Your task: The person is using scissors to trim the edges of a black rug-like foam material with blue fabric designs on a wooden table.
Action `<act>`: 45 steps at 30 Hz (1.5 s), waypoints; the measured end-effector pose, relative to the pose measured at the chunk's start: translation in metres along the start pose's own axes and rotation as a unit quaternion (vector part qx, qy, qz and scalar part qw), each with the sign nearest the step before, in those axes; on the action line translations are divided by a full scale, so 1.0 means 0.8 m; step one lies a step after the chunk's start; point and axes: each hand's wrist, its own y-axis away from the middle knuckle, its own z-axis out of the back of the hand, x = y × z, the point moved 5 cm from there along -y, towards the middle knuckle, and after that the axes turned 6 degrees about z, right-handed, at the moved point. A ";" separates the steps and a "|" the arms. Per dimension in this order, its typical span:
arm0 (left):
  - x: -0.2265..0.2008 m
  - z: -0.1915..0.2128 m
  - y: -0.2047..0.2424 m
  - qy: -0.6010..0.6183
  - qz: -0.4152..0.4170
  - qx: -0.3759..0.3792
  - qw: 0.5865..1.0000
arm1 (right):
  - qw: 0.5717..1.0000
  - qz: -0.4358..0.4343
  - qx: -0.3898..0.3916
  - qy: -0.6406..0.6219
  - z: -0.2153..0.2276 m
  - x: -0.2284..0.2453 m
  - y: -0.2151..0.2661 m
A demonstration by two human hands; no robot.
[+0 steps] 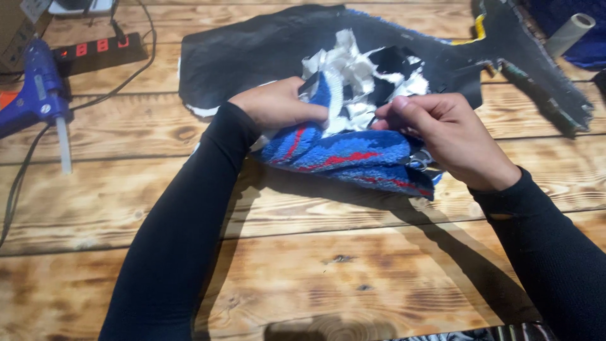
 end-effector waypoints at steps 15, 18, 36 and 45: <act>0.007 0.006 -0.001 0.071 0.037 0.034 0.996 | 0.998 0.041 -0.043 0.016 0.051 -0.005 0.058; 0.008 0.002 -0.001 0.074 0.013 0.054 0.996 | 0.997 0.033 -0.065 -0.006 0.054 -0.014 0.067; 0.011 -0.005 0.017 0.107 0.099 0.036 0.989 | 0.993 0.074 -0.086 0.041 0.022 -0.017 0.065; 0.008 -0.007 0.032 0.136 0.040 0.043 0.989 | 0.985 0.008 -0.084 0.150 0.065 -0.060 0.061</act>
